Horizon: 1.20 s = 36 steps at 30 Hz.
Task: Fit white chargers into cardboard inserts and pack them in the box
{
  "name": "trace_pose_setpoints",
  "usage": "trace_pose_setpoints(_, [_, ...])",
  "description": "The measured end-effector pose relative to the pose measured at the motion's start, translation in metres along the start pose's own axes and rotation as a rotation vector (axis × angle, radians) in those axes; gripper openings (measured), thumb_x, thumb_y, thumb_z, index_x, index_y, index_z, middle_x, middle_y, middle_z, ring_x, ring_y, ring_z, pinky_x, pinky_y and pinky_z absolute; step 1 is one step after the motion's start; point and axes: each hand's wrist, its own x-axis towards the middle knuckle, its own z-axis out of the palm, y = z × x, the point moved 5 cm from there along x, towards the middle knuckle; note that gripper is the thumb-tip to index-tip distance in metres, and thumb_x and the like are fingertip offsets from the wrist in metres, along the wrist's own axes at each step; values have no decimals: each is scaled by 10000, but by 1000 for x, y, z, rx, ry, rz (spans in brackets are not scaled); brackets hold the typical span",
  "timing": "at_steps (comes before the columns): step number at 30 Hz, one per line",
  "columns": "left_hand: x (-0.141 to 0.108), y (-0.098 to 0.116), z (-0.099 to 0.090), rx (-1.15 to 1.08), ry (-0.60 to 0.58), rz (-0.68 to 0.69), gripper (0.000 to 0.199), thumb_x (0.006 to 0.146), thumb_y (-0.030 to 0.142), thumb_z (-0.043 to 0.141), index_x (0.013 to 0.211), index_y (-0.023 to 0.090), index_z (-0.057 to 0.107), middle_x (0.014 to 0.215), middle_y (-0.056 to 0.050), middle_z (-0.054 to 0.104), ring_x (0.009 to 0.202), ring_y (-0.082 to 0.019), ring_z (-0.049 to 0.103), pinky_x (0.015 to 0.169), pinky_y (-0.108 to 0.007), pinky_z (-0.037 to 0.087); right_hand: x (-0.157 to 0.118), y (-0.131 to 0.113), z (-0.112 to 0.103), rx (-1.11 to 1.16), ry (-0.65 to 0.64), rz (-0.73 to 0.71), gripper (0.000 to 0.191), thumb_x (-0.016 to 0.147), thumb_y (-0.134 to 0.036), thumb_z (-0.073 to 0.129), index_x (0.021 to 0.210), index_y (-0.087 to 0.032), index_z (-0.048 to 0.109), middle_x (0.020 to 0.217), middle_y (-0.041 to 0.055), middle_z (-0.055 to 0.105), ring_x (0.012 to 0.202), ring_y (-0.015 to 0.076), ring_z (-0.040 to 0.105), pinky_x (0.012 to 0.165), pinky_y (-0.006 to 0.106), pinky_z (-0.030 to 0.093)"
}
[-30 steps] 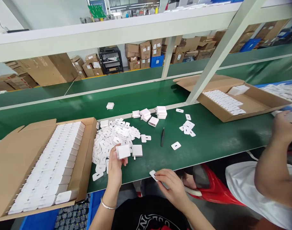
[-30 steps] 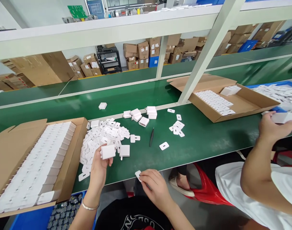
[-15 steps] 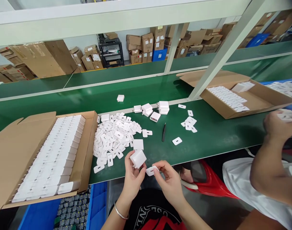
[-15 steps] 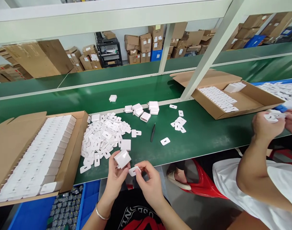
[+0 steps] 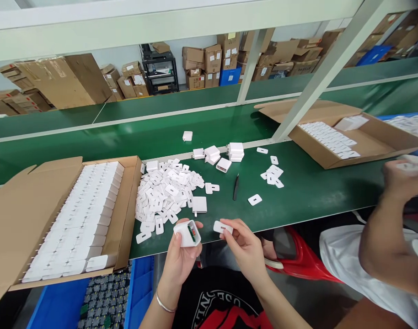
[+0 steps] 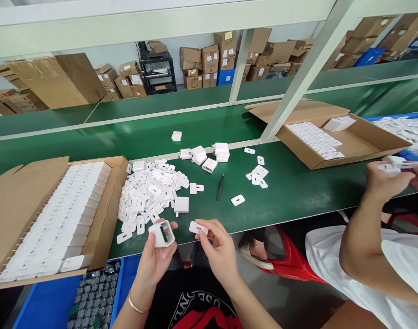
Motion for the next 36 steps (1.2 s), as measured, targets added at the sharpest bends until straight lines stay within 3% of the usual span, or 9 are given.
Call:
trace_pose_setpoints(3, [-1,-3,-1,-141,29,-66,347,900,503,721,1143,261,670,979,-14,656,429,16,200,470,-193,288,6,6,-1,72,3,46,275,914,-350,734,1178,-271,756,1071,66,689,921,205,719,839,365,649])
trace_pose_setpoints(6, [-1,-3,2,-228,11,-106,343,888,500,737,1098,232,703,841,35,563,435,13,129,450,-177,263,9,8,-2,113,17,93,294,886,-340,774,1170,-265,763,1092,65,721,947,211,741,879,374,659])
trace_pose_setpoints(13, [-2,-4,9,-357,1,-158,366,836,489,800,1030,186,728,760,50,440,496,-17,237,484,-157,314,9,4,0,143,62,93,242,887,-356,775,1103,-248,760,1009,43,740,830,178,755,807,340,681])
trace_pose_setpoints(20, [-2,-6,7,-367,-24,-154,388,868,507,766,1054,173,706,742,48,449,504,-24,298,483,-152,325,9,10,5,192,2,178,384,837,-350,821,1188,-218,741,1139,95,774,1035,250,756,958,416,646])
trace_pose_setpoints(23, [-2,-4,2,-197,-58,-57,434,852,510,783,1139,205,668,834,16,543,598,-53,472,587,-186,422,7,9,6,193,-19,196,375,854,-345,807,1201,-220,742,1116,93,783,987,239,763,932,403,646])
trace_pose_setpoints(27, [-3,8,2,213,-159,111,413,810,346,852,1136,251,617,1075,-38,622,889,-176,665,806,-299,515,7,-8,7,127,-61,75,279,897,-287,765,1176,-271,759,1126,66,737,1005,204,720,920,338,606])
trace_pose_setpoints(31, [-8,23,7,565,-200,270,285,873,192,772,1106,259,623,1130,-50,606,1083,-201,619,886,-292,511,8,-31,13,43,-187,-64,257,915,-244,730,1163,-303,760,1065,49,626,975,185,643,849,306,569])
trace_pose_setpoints(36, [-13,27,15,708,-244,306,273,954,204,651,1203,298,589,1193,-61,540,1162,-224,565,957,-340,491,4,-48,26,-88,-341,-152,311,916,-209,718,1202,-329,742,1047,38,564,983,187,600,866,319,533])
